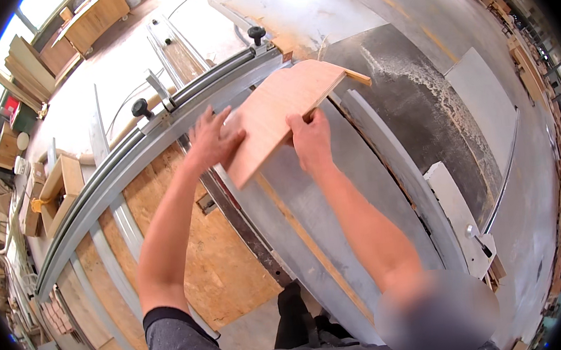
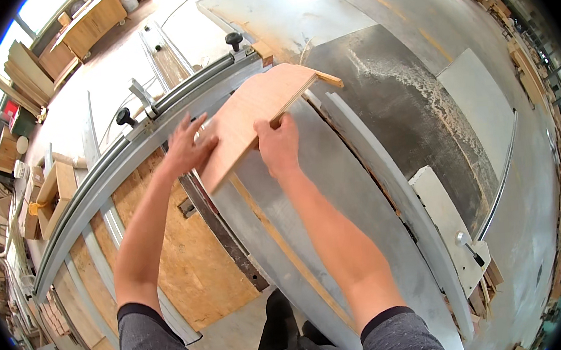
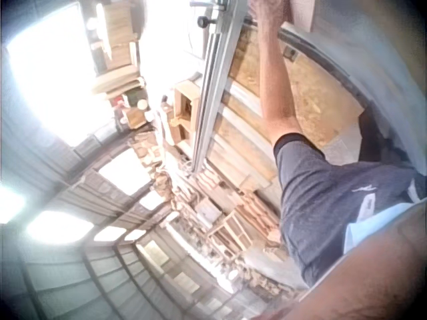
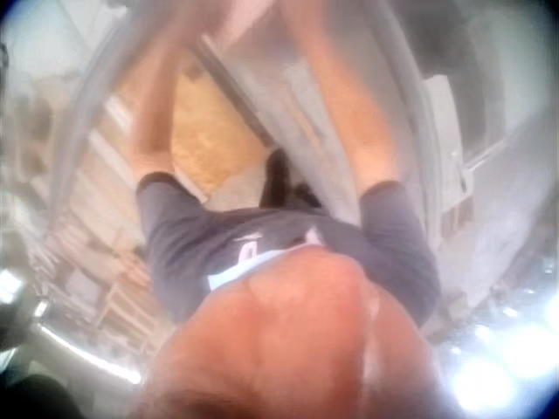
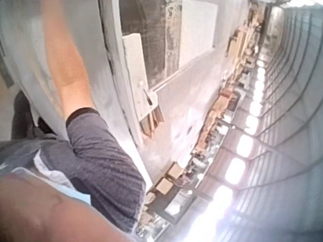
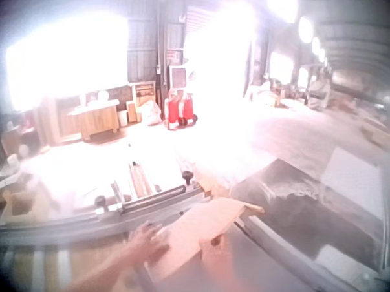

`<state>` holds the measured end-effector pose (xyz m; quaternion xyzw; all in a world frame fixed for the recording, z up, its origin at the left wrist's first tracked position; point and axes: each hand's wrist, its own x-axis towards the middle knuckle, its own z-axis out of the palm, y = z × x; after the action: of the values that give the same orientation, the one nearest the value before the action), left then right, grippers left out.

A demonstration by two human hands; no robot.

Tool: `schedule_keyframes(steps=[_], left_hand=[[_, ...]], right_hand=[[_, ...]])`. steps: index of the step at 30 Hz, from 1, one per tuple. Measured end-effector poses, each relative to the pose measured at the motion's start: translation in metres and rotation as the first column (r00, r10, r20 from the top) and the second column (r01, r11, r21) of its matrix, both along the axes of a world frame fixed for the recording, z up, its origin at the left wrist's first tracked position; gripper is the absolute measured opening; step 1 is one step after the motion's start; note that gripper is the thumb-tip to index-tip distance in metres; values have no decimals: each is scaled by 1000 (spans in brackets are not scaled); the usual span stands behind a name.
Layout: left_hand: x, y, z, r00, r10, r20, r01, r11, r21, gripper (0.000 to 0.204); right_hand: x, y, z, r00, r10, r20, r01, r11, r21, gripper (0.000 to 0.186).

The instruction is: The person uses a table saw to trim the edges of a shaped wooden board. They guide the board along the saw's fence to make precise cuts, then inspect the finished piece. Finally, they carry the board across the workshop floor and place it on a workbench.

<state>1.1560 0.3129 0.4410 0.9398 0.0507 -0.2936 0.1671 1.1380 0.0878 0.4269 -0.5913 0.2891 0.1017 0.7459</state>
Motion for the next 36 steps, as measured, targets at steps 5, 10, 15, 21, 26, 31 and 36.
schedule_keyframes(steps=[5,10,15,21,26,31,36], left_hand=[[-82,-28,40,963,267,-43,-232,733,-640,82],[-151,-91,87,867,377,-325,-441,280,-853,72],[-217,-194,142,778,265,-569,-588,-12,-809,60],[-297,-309,212,803,-32,-596,-563,-373,-738,60],[-373,-389,254,779,-204,-592,-623,-351,-699,64],[-461,-448,295,794,-299,-529,-597,-228,-769,68],[-516,-480,312,778,-414,-472,-571,-153,-807,71]], right_hand=[[-38,-43,89,936,345,66,-319,914,-251,19],[-71,-74,194,844,474,250,-338,833,-437,22],[-158,-129,275,771,506,387,-218,781,-585,22],[-282,-190,370,730,666,153,-344,552,-760,27],[-418,-285,336,841,474,262,67,388,-919,49],[-539,-344,369,999,5,-42,-42,347,-937,66],[-611,-387,368,977,-185,-109,29,618,-786,39]])
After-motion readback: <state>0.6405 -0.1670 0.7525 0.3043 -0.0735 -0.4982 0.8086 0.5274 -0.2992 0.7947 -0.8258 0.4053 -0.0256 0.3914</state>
